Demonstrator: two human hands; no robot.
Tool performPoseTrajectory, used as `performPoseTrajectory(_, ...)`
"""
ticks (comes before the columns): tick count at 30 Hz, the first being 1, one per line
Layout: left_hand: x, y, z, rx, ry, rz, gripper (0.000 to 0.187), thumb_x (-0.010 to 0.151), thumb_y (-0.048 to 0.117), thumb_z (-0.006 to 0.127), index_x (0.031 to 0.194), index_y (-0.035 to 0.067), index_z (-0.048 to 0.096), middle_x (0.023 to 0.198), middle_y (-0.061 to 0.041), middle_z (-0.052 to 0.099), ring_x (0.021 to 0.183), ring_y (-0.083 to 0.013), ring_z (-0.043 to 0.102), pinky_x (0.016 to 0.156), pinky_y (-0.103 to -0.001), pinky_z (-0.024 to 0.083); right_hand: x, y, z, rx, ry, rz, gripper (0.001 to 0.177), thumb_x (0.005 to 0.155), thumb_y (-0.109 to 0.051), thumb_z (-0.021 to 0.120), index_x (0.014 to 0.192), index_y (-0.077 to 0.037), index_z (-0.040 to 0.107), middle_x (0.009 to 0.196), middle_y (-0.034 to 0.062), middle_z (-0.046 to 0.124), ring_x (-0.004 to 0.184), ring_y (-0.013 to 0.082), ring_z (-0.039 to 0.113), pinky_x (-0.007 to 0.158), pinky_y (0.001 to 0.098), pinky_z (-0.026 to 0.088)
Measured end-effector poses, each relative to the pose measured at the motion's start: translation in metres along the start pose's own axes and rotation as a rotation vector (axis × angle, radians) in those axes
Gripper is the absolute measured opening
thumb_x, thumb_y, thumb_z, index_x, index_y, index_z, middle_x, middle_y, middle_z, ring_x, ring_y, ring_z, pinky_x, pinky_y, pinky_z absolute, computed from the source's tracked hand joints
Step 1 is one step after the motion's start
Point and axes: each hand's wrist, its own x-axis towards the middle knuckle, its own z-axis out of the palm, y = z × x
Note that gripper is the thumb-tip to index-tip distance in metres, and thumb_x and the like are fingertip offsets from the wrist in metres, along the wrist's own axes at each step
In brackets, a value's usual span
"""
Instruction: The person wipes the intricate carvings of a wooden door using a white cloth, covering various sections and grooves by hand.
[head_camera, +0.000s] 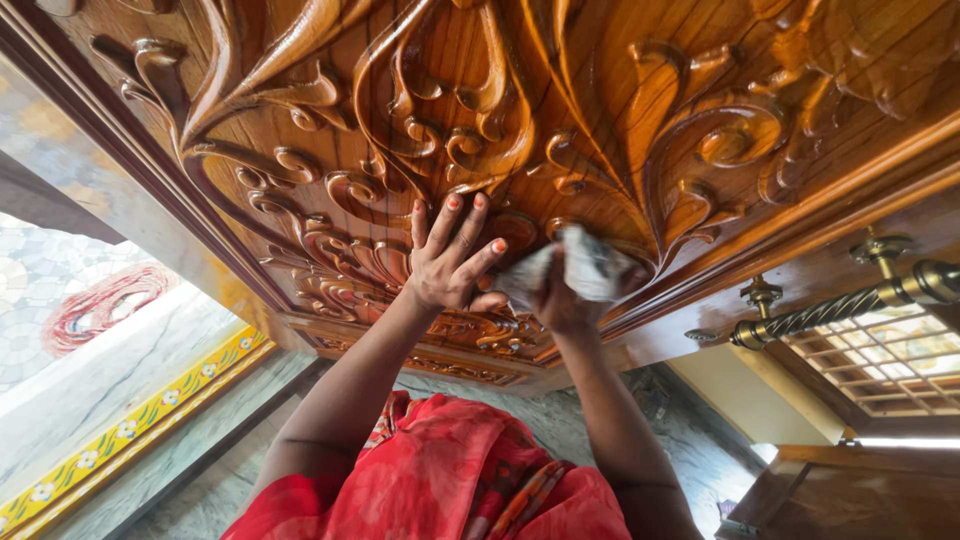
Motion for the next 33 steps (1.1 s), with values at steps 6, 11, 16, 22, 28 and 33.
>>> performPoseTrajectory(6, 0.002, 0.001, 0.0, 0.026, 0.008, 0.021, 0.072, 0.106, 0.076, 0.038, 0.16, 0.028, 0.037, 0.157, -0.023, 0.048, 0.155, -0.0407, 0.027, 0.127, -0.06, 0.001, 0.051, 0.02, -0.057, -0.223, 0.039, -0.452, 0.073, 0.109, -0.064, 0.038, 0.154, -0.009, 0.051, 0.157, 0.017, 0.05, 0.147, 0.0339, 0.043, 0.12, 0.0663, 0.013)
performPoseTrajectory(11, 0.019, 0.008, -0.015, 0.023, -0.04, -0.031, 0.06, 0.106, 0.067, 0.053, 0.148, 0.026, 0.059, 0.153, -0.023, 0.051, 0.151, -0.0402, 0.03, 0.127, -0.058, 0.001, 0.063, 0.0, -0.069, -0.553, 0.07, -0.624, 0.063, 0.107, -0.058, 0.047, 0.158, -0.022, 0.056, 0.161, 0.0129, 0.043, 0.145, 0.0463, 0.033, 0.117, 0.0739, 0.0)
performPoseTrajectory(16, 0.064, 0.069, -0.087, -0.977, -0.065, -0.123, 0.048, 0.105, 0.044, 0.046, 0.101, 0.01, 0.08, 0.111, -0.009, 0.076, 0.107, -0.0318, 0.07, 0.101, -0.049, 0.048, 0.057, 0.007, -0.069, -0.497, -0.058, -0.628, 0.064, 0.106, -0.063, 0.052, 0.159, -0.026, 0.054, 0.161, 0.0081, 0.048, 0.145, 0.0481, 0.037, 0.109, 0.08, 0.001)
performPoseTrajectory(22, 0.149, 0.084, -0.086, -1.614, -0.876, -0.035, 0.053, 0.107, 0.051, 0.047, 0.102, 0.006, 0.075, 0.113, -0.014, 0.073, 0.116, -0.0337, 0.068, 0.101, -0.047, 0.048, 0.059, -0.014, -0.079, -0.553, -0.099, -0.649, 0.065, 0.095, -0.061, 0.052, 0.153, -0.032, 0.05, 0.157, -0.0124, 0.047, 0.135, 0.0302, 0.048, 0.109, 0.0825, 0.001)
performPoseTrajectory(28, 0.165, 0.061, -0.018, -1.219, -0.989, -0.082, 0.051, 0.106, 0.052, 0.048, 0.107, 0.008, 0.073, 0.114, -0.014, 0.073, 0.116, -0.0337, 0.068, 0.101, -0.047, 0.049, 0.074, -0.022, -0.083, -0.384, 0.097, -0.684, 0.066, 0.1, -0.065, 0.047, 0.159, -0.037, 0.034, 0.156, 0.0118, 0.047, 0.125, 0.0356, 0.057, 0.118, 0.0675, 0.006)
performPoseTrajectory(33, 0.16, 0.07, 0.005, -1.01, -1.022, -0.126, 0.05, 0.105, 0.053, 0.048, 0.111, 0.009, 0.071, 0.116, -0.014, 0.073, 0.116, -0.0337, 0.068, 0.102, -0.047, 0.049, 0.077, -0.029, -0.09, -0.384, 0.055, -0.66, 0.065, 0.101, -0.064, 0.045, 0.159, -0.036, 0.037, 0.141, 0.008, 0.056, 0.116, 0.0357, 0.059, 0.116, 0.0738, 0.009)
